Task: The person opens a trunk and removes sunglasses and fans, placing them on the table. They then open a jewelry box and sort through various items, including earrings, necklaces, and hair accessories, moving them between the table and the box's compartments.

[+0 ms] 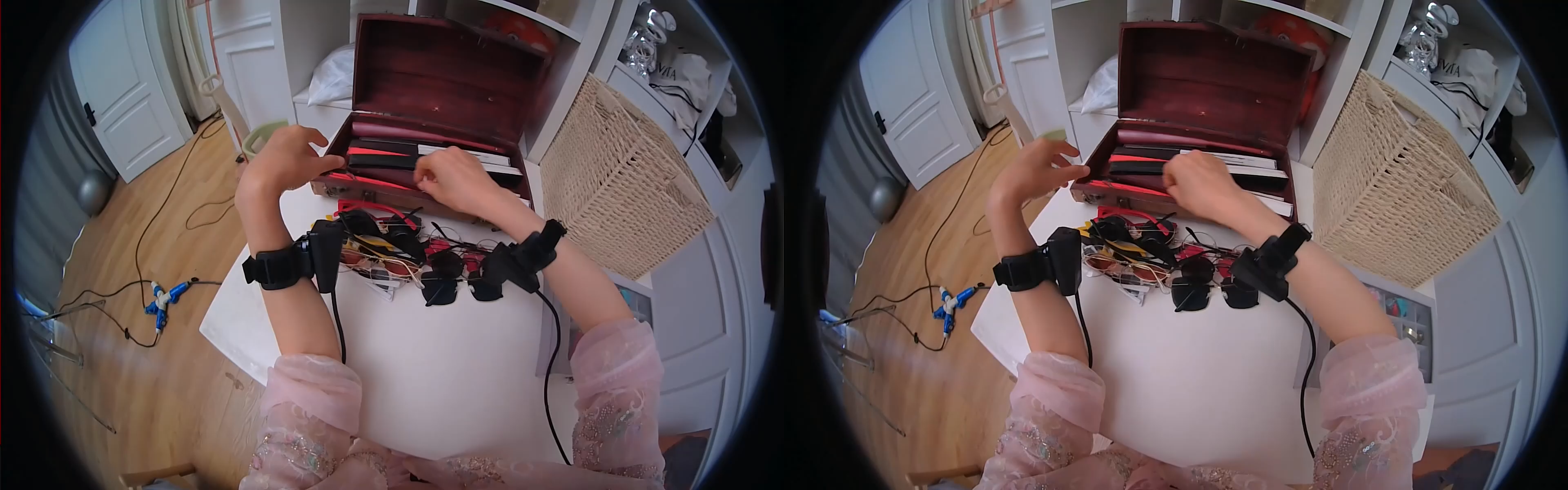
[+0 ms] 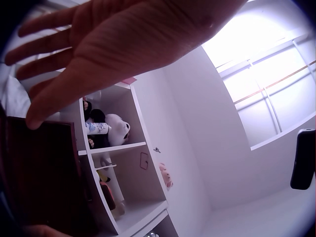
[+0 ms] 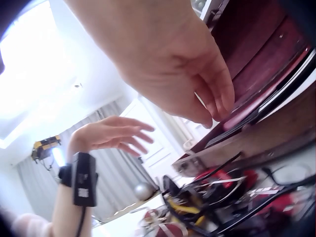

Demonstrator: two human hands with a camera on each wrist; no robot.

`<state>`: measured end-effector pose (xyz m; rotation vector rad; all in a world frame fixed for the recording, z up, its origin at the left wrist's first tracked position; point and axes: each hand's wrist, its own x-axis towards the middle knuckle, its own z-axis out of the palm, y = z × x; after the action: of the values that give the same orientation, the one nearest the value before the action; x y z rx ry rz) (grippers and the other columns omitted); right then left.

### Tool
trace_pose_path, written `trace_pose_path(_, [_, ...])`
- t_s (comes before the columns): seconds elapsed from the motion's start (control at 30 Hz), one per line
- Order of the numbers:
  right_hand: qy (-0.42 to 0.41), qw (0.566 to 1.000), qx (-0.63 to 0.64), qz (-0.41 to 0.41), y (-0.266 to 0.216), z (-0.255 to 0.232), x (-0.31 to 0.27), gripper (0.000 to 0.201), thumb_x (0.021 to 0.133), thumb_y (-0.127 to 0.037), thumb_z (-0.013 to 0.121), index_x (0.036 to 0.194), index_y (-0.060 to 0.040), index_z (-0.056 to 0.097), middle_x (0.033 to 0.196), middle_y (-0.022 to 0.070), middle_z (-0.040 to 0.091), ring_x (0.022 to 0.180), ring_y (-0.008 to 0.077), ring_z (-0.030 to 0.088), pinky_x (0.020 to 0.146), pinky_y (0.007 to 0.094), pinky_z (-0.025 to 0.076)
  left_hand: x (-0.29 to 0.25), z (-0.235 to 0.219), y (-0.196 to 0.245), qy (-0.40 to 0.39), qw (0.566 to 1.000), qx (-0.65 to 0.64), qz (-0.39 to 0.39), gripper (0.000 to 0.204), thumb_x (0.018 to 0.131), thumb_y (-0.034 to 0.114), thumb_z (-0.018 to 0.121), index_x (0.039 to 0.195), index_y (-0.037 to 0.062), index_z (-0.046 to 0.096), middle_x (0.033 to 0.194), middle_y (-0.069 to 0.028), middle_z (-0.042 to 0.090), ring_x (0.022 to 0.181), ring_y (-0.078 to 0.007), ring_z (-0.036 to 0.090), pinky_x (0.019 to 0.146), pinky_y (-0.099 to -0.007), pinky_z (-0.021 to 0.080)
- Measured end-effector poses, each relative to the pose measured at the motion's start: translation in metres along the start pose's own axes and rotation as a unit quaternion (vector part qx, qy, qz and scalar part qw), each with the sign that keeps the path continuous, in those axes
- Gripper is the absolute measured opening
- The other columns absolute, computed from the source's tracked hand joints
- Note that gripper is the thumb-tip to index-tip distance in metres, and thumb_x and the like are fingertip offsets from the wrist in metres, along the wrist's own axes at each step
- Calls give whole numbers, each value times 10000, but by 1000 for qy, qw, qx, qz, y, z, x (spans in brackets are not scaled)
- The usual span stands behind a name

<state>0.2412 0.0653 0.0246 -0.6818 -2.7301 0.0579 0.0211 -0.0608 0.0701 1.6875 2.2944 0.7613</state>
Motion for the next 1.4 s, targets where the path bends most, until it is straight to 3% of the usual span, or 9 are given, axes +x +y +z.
trace_pose_path(0.17, [-52, 996, 42, 57, 29, 11, -5, 146, 751, -149, 652, 832, -40, 704, 799, 151, 670, 793, 298, 644, 722, 387, 490, 4, 2, -3, 6, 1000, -1, 5, 521, 717, 324, 740, 1102, -6, 624, 921, -181, 676, 783, -261, 660, 727, -338, 516])
trace_pose_path(0.33, [-47, 997, 39, 47, 30, 19, 1, 121, 721, -120, 649, 796, -41, 701, 789, 161, 668, 803, 319, 645, 734, 400, 504, 2, 2, 3, -10, 1000, 8, -3, 467, 747, 306, 727, 1085, -1, 631, 948, -175, 674, 847, -258, 659, 746, -341, 516])
trace_pose_path(0.4, [-52, 997, 33, 39, 32, 23, 3, 116, 725, -115, 641, 787, -34, 696, 787, 166, 665, 803, 326, 642, 732, 405, 502, 4, 3, 1, -6, 1000, 9, 6, 492, 724, 314, 731, 1092, 2, 633, 910, -177, 679, 770, -251, 659, 713, -336, 512])
trace_pose_path(0.57, [10, 997, 43, 56, 31, 17, 4, 114, 761, -107, 618, 769, -14, 683, 778, 188, 652, 792, 360, 628, 731, 425, 493, 4, 4, -1, 5, 1000, 4, 4, 492, 724, 314, 731, 1090, 1, 634, 907, -179, 679, 770, -249, 659, 713, -340, 512])
trace_pose_path(0.8, [53, 995, 57, 63, 38, -6, 2, 126, 770, -120, 624, 800, -15, 686, 764, 170, 656, 767, 344, 635, 721, 424, 491, 4, 3, -2, -2, 1000, -8, 4, 518, 718, 326, 737, 1095, -12, 625, 910, -181, 677, 781, -252, 658, 714, -334, 513])
trace_pose_path(1.07, [4, 993, 84, 86, 17, -49, -24, 167, 766, -138, 593, 808, -4, 682, 711, 144, 658, 705, 298, 647, 690, 376, 494, 5, 3, -7, -1, 1000, -16, -10, 544, 713, 334, 745, 1112, -11, 613, 941, -182, 671, 817, -256, 655, 731, -343, 512])
trace_pose_path(1.27, [-100, 984, 131, 71, -7, -63, -41, 142, 759, -126, 595, 798, -27, 689, 702, 136, 653, 690, 279, 639, 665, 360, 487, 6, 5, -9, 8, 1000, -5, -1, 527, 713, 323, 746, 1108, -1, 618, 948, -178, 670, 828, -260, 652, 739, -345, 510])
trace_pose_path(1.33, [-109, 992, 67, 2, -15, -66, -43, 129, 752, -118, 598, 793, -43, 695, 685, 126, 644, 678, 276, 627, 647, 362, 481, 6, 5, -9, 13, 1000, -7, -1, 519, 714, 319, 746, 1104, 0, 621, 946, -178, 671, 826, -261, 653, 738, -345, 510])
trace_pose_path(1.4, [-105, 993, 62, 0, -17, -67, -44, 121, 743, -121, 607, 783, -46, 694, 671, 121, 637, 670, 280, 618, 637, 370, 475, 5, 4, -8, 9, 1000, -4, -3, 509, 715, 313, 745, 1096, -4, 625, 942, -180, 673, 823, -262, 653, 738, -346, 511])
